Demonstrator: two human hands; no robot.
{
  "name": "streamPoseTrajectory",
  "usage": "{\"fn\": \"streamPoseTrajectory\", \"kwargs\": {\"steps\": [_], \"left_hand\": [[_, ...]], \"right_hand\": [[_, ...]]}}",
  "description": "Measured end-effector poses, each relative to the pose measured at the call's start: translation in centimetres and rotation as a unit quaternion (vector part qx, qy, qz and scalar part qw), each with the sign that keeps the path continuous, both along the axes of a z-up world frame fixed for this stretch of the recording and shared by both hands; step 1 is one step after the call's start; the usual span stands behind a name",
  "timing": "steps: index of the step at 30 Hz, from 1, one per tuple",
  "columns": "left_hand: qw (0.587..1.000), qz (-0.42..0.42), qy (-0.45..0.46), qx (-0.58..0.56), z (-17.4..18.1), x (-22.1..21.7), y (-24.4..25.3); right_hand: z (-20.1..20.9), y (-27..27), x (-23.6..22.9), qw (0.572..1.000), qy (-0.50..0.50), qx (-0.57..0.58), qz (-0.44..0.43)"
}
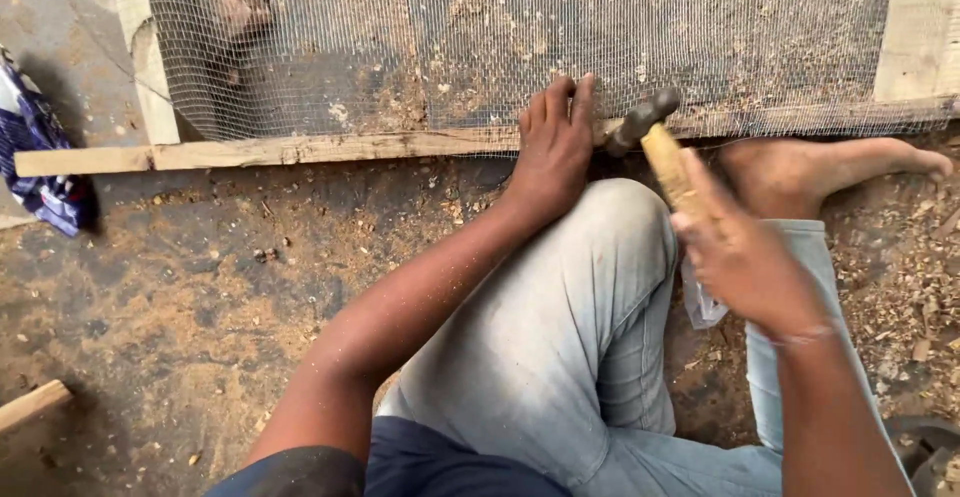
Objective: Attaching wire mesh to a wooden frame using nails and a hammer.
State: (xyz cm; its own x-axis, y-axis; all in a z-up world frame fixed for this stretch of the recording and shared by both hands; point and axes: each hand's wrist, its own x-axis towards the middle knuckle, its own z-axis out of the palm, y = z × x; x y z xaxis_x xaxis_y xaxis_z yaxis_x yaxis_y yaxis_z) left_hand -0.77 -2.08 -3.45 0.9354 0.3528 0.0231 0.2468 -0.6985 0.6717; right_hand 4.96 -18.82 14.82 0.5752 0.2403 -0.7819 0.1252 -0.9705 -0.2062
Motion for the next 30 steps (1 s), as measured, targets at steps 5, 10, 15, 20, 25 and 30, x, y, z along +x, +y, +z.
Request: {"fn": "streamPoseTrajectory", "kwargs": {"steps": [5,10,15,20,25,30], "left_hand": [[1.000,0.007,-0.007,0.011,0.0,0.2,0.0],[0.999,-0.003,-0.013,0.039,-0.5,-0.1,-0.1],[0.997,0.015,-0.038,0.059,-0.5,-0.7,-0.1],[1.000,0.003,-0.015,0.016,-0.3,-0.3,0.0],[0.999,-0.011,0.026,0.030,-0.4,-0.2,-0.4],[0.999,0.016,-0.037,0.022,-1.5,-0.3,-0.6]], "right_hand": [[5.2,1.3,0.3,0.945,-0.082,0.295,-0.113],[3.2,1.3,2.0,0.893,-0.083,0.436,-0.069],[-1.4,-3.3,5.4,0.949,0.192,0.157,-0.192],[0.7,-5.9,4.8,0.929,0.114,0.275,-0.222],[-5.6,-8.9,6.1,0.899,0.192,0.290,-0.268],[-7.0,-8.2,5.6,0.859,0.272,0.305,-0.309]]}}
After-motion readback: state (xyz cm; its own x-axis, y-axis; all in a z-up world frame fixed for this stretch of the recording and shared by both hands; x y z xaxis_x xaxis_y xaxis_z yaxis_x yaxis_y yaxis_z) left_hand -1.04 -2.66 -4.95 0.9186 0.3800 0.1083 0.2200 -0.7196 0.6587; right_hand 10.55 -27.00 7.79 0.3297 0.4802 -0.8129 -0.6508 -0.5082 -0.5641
